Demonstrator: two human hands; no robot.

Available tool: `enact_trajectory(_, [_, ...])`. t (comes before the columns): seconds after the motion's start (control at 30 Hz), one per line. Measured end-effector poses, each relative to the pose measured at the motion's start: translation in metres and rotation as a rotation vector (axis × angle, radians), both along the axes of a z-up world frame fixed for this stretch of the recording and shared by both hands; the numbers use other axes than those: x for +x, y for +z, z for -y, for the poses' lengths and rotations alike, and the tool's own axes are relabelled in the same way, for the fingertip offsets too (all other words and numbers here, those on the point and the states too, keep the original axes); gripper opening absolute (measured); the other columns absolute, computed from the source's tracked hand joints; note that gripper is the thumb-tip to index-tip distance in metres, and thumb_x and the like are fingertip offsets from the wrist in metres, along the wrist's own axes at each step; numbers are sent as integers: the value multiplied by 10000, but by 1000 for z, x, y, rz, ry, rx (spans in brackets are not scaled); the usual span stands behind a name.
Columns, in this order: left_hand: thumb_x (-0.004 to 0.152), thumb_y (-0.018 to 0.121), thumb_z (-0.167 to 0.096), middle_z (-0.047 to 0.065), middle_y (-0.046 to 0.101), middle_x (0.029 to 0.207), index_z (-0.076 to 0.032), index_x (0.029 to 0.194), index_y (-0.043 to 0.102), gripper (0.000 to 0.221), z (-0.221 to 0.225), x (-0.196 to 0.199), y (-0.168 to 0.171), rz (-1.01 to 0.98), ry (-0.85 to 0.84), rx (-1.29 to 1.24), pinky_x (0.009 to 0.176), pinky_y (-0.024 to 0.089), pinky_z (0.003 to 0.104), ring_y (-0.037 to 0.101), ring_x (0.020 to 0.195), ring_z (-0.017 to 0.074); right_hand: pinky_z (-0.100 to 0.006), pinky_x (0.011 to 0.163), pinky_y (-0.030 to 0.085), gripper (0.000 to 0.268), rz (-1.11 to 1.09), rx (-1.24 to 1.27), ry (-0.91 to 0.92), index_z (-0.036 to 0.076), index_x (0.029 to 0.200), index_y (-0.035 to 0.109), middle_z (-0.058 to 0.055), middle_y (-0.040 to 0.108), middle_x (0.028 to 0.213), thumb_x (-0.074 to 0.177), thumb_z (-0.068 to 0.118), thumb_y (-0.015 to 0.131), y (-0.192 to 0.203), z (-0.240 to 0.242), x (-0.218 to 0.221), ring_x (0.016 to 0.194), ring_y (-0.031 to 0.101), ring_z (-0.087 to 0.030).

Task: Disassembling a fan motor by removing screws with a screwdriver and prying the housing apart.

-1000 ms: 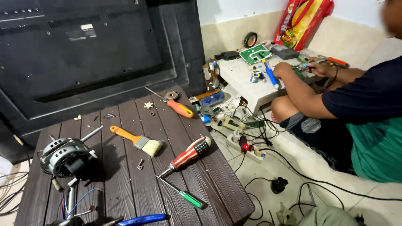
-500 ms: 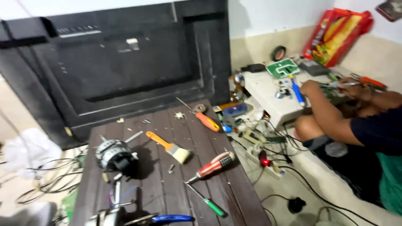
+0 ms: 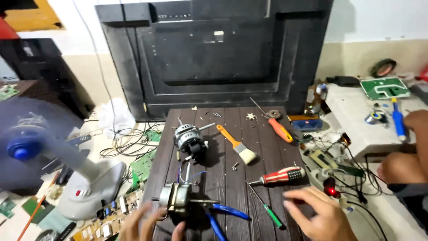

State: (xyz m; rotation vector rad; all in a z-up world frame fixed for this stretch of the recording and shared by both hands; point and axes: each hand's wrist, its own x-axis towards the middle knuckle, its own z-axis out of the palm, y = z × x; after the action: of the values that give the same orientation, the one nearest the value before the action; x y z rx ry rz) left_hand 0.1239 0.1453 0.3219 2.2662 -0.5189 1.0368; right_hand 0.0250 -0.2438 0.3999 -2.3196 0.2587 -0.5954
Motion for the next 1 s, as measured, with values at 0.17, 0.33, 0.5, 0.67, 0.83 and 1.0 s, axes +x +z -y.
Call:
enact_trajectory(0.17, [558, 872, -697, 139, 524, 1459, -180, 1376, 589, 1008, 35, 26, 53, -174, 79, 75, 1087, 396, 529, 549, 1291, 330, -204, 696, 640, 316, -521, -93, 53, 328, 1058, 821, 132, 851, 930, 759, 428, 808, 9, -17, 40, 754, 775, -27])
enact_trajectory(0.33, [544, 895, -505, 93, 722, 1234, -93, 1276, 650, 875, 32, 44, 32, -102, -18, 15, 1008, 506, 406, 711, 1099, 214, -219, 662, 534, 238, -463, -239, 64, 359, 1021, 784, 118, 666, 673, 785, 386, 777, -27, -20, 36, 673, 659, -35])
enact_trajectory(0.5, [570, 883, -399, 90, 716, 1227, -84, 1298, 629, 833, 35, 43, 35, -130, -23, -56, 995, 498, 401, 698, 1071, 220, -237, 698, 503, 207, -240, -236, 125, 314, 926, 841, 100, 658, 659, 726, 288, 797, -54, -16, 30, 625, 626, -60])
enact_trajectory(0.67, [579, 869, -313, 134, 746, 1093, -15, 1302, 620, 821, 32, 37, 42, -143, -100, -127, 894, 574, 391, 743, 939, 243, -278, 829, 549, 343, -205, -232, 130, 352, 1020, 851, 96, 749, 795, 680, 316, 824, -71, -10, 25, 778, 721, -62])
enact_trajectory(0.83, [554, 920, -319, 98, 710, 1275, -18, 1411, 549, 981, 33, 34, 42, -243, -69, -167, 1037, 461, 404, 688, 1087, 233, -279, 818, 561, 363, -198, -187, 110, 291, 1074, 817, 95, 778, 849, 713, 319, 836, -71, -10, 24, 738, 741, -49])
enact_trajectory(1.0, [495, 967, -536, 111, 699, 1237, -82, 1424, 557, 1112, 30, 34, 35, -355, -67, -154, 1017, 500, 447, 666, 1104, 242, -301, 805, 535, 344, -146, -211, 147, 274, 1053, 817, 72, 757, 841, 712, 315, 829, -77, -6, 23, 773, 725, -87])
